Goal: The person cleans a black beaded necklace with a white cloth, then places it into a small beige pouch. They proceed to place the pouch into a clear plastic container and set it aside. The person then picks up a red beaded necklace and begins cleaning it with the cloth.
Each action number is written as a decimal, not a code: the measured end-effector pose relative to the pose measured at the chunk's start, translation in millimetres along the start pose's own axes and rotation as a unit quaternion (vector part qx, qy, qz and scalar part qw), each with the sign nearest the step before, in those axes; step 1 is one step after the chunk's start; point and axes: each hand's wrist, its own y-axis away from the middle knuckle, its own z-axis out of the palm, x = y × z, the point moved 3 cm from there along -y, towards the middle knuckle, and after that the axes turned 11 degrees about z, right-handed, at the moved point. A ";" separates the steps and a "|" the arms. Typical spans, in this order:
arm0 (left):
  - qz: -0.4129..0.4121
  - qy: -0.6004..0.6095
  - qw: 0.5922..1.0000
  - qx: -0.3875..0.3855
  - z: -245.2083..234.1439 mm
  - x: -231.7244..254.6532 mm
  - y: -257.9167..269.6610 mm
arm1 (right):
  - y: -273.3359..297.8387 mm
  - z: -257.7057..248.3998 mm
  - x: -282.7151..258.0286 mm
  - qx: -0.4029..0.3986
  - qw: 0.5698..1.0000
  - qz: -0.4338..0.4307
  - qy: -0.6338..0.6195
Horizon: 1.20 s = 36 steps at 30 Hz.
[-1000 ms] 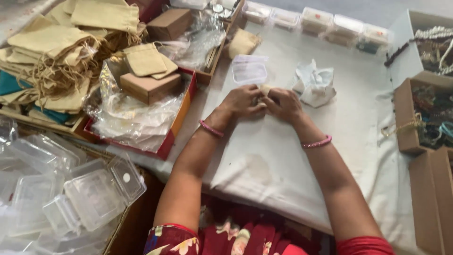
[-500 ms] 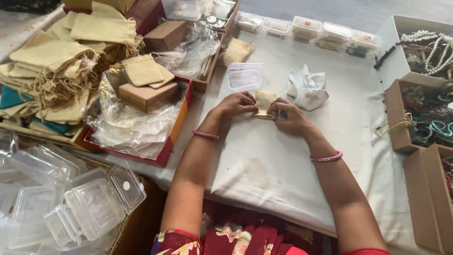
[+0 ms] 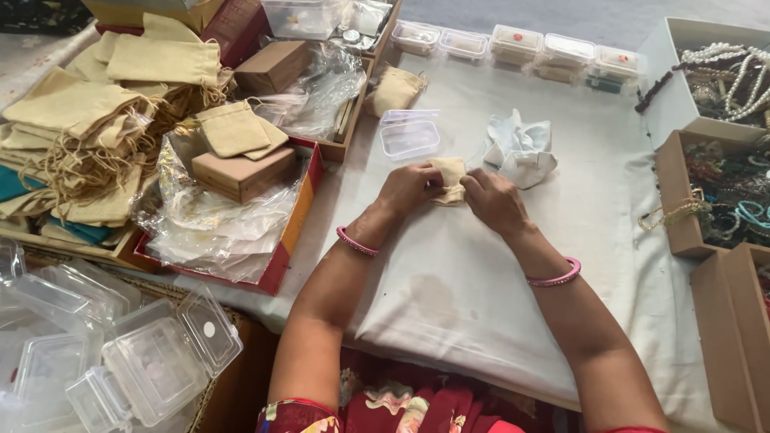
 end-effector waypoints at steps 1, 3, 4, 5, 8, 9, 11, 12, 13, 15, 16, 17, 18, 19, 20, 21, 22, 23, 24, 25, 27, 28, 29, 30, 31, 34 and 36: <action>0.007 -0.006 1.000 0.004 -0.6 0.8 -0.6 | -0.7 -2.3 -4.1 0.028 0.998 -0.049 0.016; 0.018 -0.008 1.000 0.004 4.1 -5.4 1.1 | -0.4 1.1 -3.8 0.003 0.998 -0.068 -0.006; 0.030 -0.011 0.999 0.003 6.1 -8.3 1.4 | -0.5 3.1 -4.2 -0.021 0.996 -0.087 -0.028; 0.029 -0.011 1.000 0.003 1.2 -6.9 0.6 | 0.0 4.8 -1.5 -0.021 0.996 -0.087 -0.028; 0.065 0.025 0.997 -0.045 -15.7 5.9 -2.1 | -3.7 2.8 2.1 -0.088 0.994 -0.031 -0.057; 0.054 0.023 0.995 -0.082 -23.8 12.5 -2.9 | -7.8 -5.3 -3.1 -0.099 0.993 -0.040 -0.056; 0.042 0.021 0.992 -0.120 -33.5 20.3 -3.7 | -12.7 -13.9 -8.8 -0.110 0.991 -0.049 -0.057; 0.053 -0.002 0.991 -0.124 -35.0 22.1 -3.9 | -13.2 -14.8 -10.1 -0.104 0.992 -0.060 -0.044; 0.065 -0.024 0.989 -0.128 -36.0 24.2 -4.0 | -13.1 -15.9 -11.3 -0.097 0.992 -0.071 -0.031; 0.057 -0.036 0.989 -0.131 -29.1 18.9 -2.5 | -5.5 -3.0 -1.9 -0.084 0.995 -0.055 -0.029; 0.050 -0.048 0.989 -0.133 -25.2 16.3 -1.8 | -1.4 2.7 3.4 -0.070 0.996 -0.040 -0.027; 0.051 -0.047 0.989 -0.133 -21.4 12.3 -1.3 | -0.2 5.1 5.9 -0.071 0.996 -0.039 -0.027; 0.058 -0.032 0.990 -0.123 -18.1 9.1 -0.9 | 0.8 7.0 9.2 -0.073 0.995 -0.018 -0.071; 0.065 -0.017 0.991 -0.111 -15.3 5.6 -0.9 | 1.0 9.0 12.7 -0.075 0.991 0.003 -0.115; 0.065 -0.017 0.992 -0.111 -9.3 2.3 -0.6 | 2.6 10.9 16.9 -0.076 0.991 0.003 -0.114; 0.055 0.013 0.994 -0.098 -4.3 -2.0 -1.0 | 2.9 15.6 26.5 -0.116 0.973 0.099 -0.176; 0.046 0.042 0.994 -0.085 0.8 -6.3 -1.6 | 4.3 20.8 35.8 -0.156 0.940 0.193 -0.234; 0.046 0.042 0.995 -0.084 1.6 -3.0 -2.7 | 6.5 26.8 42.5 -0.157 0.940 0.192 -0.234; 0.018 0.066 0.995 -0.074 2.4 -1.3 -3.9 | 10.4 35.6 53.0 -0.177 0.881 0.275 -0.341; -0.010 0.090 0.994 -0.064 3.8 0.7 -4.2 | 16.1 45.1 62.3 -0.195 0.803 0.353 -0.440; -0.033 0.056 0.996 -0.060 6.0 2.8 -5.1 | 13.4 46.9 63.4 -0.195 0.796 0.319 -0.476; -0.055 0.022 0.997 -0.057 6.4 2.9 -6.0 | 10.9 47.2 63.1 -0.194 0.788 0.284 -0.510; -0.055 0.021 0.997 -0.057 7.5 -1.3 -4.7 | 8.1 42.7 54.2 -0.194 0.789 0.283 -0.510; -0.030 -0.008 0.999 -0.033 6.9 -4.2 -3.9 | 5.3 37.8 46.1 -0.190 0.825 0.283 -0.451; -0.005 -0.036 0.999 -0.010 6.8 -6.7 -2.9 | 3.1 32.6 38.0 -0.184 0.857 0.282 -0.391; -0.024 -0.048 0.999 -0.005 3.6 -5.5 -3.0 | -3.4 21.1 26.3 -0.134 0.930 0.231 -0.254; -0.029 -0.064 0.997 -0.027 13.3 -12.6 -0.9 | -3.2 22.2 28.7 -0.139 0.934 0.245 -0.219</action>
